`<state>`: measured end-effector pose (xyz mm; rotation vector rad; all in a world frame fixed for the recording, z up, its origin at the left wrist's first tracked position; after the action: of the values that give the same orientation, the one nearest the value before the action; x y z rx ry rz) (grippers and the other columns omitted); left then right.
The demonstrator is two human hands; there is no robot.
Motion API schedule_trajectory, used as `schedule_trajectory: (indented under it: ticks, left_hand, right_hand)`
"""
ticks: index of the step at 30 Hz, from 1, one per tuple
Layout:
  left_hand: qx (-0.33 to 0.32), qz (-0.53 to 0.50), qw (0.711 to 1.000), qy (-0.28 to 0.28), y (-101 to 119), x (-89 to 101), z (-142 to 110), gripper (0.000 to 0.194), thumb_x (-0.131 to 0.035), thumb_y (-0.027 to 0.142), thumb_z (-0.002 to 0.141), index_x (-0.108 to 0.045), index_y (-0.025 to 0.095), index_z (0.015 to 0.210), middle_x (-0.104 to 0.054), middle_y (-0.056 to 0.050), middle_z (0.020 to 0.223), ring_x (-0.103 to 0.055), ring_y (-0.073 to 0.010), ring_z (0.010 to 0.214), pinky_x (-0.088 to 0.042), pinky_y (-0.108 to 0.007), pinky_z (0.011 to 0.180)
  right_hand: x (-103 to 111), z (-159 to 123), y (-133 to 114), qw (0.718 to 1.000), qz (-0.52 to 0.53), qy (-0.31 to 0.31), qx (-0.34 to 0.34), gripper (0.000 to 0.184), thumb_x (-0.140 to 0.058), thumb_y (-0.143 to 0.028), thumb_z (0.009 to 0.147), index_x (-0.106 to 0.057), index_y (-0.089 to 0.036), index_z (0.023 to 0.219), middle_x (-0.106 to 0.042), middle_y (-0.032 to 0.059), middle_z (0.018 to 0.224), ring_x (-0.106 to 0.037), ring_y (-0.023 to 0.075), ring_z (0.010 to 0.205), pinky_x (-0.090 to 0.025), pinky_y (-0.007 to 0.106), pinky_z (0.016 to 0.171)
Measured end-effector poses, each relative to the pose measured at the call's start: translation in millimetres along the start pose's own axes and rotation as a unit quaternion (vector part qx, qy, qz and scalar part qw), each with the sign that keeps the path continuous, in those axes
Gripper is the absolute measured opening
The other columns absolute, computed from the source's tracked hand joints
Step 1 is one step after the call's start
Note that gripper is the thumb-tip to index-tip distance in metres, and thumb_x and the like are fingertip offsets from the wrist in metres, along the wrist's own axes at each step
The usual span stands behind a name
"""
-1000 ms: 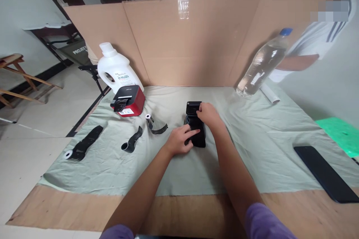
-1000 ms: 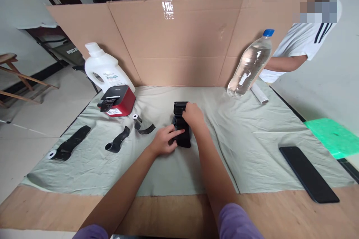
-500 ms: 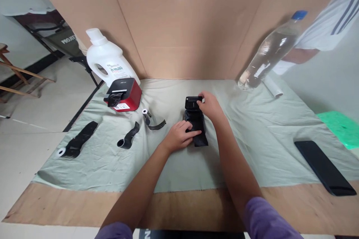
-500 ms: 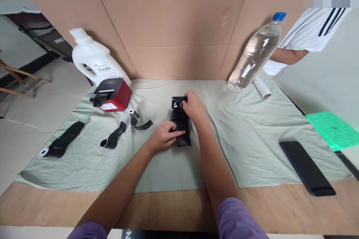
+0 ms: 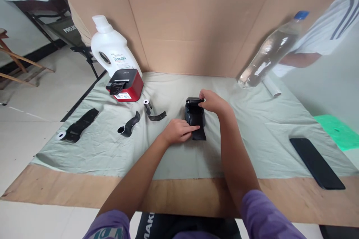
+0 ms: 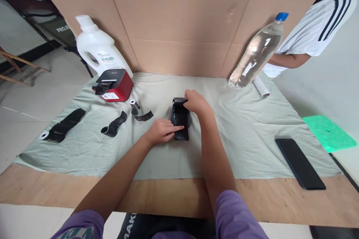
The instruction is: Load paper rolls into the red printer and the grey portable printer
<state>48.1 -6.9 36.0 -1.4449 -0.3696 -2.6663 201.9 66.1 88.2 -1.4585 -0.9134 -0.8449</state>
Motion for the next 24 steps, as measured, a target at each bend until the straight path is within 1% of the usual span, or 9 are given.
schedule_trajectory:
  ticks: [5, 8, 10, 13, 16, 18, 20, 22, 24]
  left_hand:
    - [0.013, 0.006, 1.0, -0.018, 1, -3.3, -1, 0.042, -0.049, 0.018, 0.09, -0.072, 0.026, 0.124, -0.064, 0.0, 0.064, -0.058, -0.015, 0.061, -0.045, -0.027, 0.061]
    - [0.041, 0.011, 0.999, -0.009, -3, -4.1, -4, 0.049, -0.05, 0.016, 0.086, -0.07, 0.028, 0.13, -0.065, 0.0, 0.065, -0.058, -0.0142, 0.06, -0.045, -0.026, 0.062]
    - [0.089, 0.009, 0.996, 0.022, -14, -1.0, -8, 0.052, -0.049, 0.016, 0.087, -0.066, 0.027, 0.135, -0.066, 0.001, 0.067, -0.057, -0.0138, 0.059, -0.045, -0.025, 0.063]
    - [0.193, -0.008, 0.979, 0.065, -37, 4.0, -15, 0.053, -0.046, 0.018, 0.092, -0.06, 0.023, 0.142, -0.067, 0.001, 0.068, -0.058, -0.013, 0.059, -0.047, -0.025, 0.067]
    - [0.297, -0.036, 0.953, 0.055, -58, 1.9, -21, 0.051, -0.046, 0.023, 0.097, -0.054, 0.024, 0.147, -0.07, 0.001, 0.071, -0.061, -0.014, 0.063, -0.048, -0.025, 0.071]
    - [0.329, -0.059, 0.942, 0.036, -64, -0.9, -21, 0.049, -0.044, 0.027, 0.1, -0.053, 0.027, 0.148, -0.075, -0.001, 0.083, -0.067, -0.0164, 0.073, -0.05, -0.026, 0.075]
    - [0.324, -0.084, 0.942, 0.022, -64, -3.1, -19, 0.049, -0.043, 0.027, 0.1, -0.053, 0.031, 0.148, -0.077, -0.002, 0.106, -0.071, -0.0193, 0.091, -0.052, -0.029, 0.083]
    - [0.306, -0.106, 0.946, 0.012, -61, -4.9, -16, 0.053, -0.042, 0.021, 0.098, -0.053, 0.034, 0.148, -0.072, -0.001, 0.127, -0.069, -0.0205, 0.108, -0.052, -0.03, 0.092]
    - [0.298, -0.122, 0.947, 0.007, -59, -6.3, -16, 0.057, -0.041, 0.016, 0.095, -0.053, 0.035, 0.147, -0.067, 0.002, 0.135, -0.066, -0.0202, 0.117, -0.051, -0.031, 0.098]
  right_hand:
    - [-5, -4, -5, 0.998, -0.035, -0.048, -0.009, 0.018, -0.065, -0.01, 0.079, -0.06, -0.018, 0.093, -0.063, 0.0091, 0.107, -0.056, 0.0199, 0.086, -0.038, 0.029, 0.069]
    - [-5, -7, -3, 0.996, -0.041, -0.073, -0.028, 0.015, -0.067, -0.014, 0.082, -0.062, -0.018, 0.095, -0.064, 0.0085, 0.113, -0.058, 0.02, 0.091, -0.039, 0.028, 0.069]
    - [-2, -8, 2, 0.996, -0.045, -0.07, -0.038, 0.016, -0.067, -0.017, 0.084, -0.063, -0.018, 0.099, -0.065, 0.008, 0.118, -0.06, 0.0203, 0.097, -0.041, 0.027, 0.072]
    - [-3, -9, 9, 0.995, -0.048, -0.067, -0.052, 0.023, -0.068, -0.021, 0.085, -0.064, -0.019, 0.108, -0.066, 0.0077, 0.12, -0.062, 0.0214, 0.102, -0.044, 0.027, 0.076]
    - [-11, -9, 15, 0.994, -0.04, -0.081, -0.065, 0.037, -0.069, -0.024, 0.086, -0.062, -0.018, 0.122, -0.066, 0.0101, 0.124, -0.063, 0.0233, 0.104, -0.047, 0.029, 0.08]
    - [-17, -9, 19, 0.992, -0.017, -0.099, -0.08, 0.047, -0.07, -0.023, 0.087, -0.057, -0.017, 0.132, -0.067, 0.0126, 0.125, -0.065, 0.024, 0.104, -0.049, 0.03, 0.082]
    - [-25, -10, 24, 0.986, 0.034, -0.129, -0.101, 0.057, -0.07, -0.024, 0.088, -0.051, -0.017, 0.141, -0.067, 0.0148, 0.125, -0.067, 0.0239, 0.099, -0.052, 0.031, 0.08]
    - [-31, -11, 30, 0.976, 0.096, -0.157, -0.117, 0.065, -0.072, -0.028, 0.089, -0.045, -0.019, 0.147, -0.068, 0.0161, 0.125, -0.069, 0.0231, 0.094, -0.055, 0.032, 0.077]
    - [-36, -13, 36, 0.965, 0.148, -0.177, -0.122, 0.069, -0.074, -0.031, 0.087, -0.043, -0.02, 0.148, -0.066, 0.0165, 0.127, -0.07, 0.0223, 0.091, -0.056, 0.032, 0.075]
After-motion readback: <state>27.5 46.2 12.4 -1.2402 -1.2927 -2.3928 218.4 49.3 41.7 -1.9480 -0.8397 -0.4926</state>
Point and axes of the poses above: each hand's wrist, its own z-axis towards the middle knuckle, its own x-axis out of the back of the hand, y = z × x, the point moved 8 cm from there along z, towards the middle knuckle
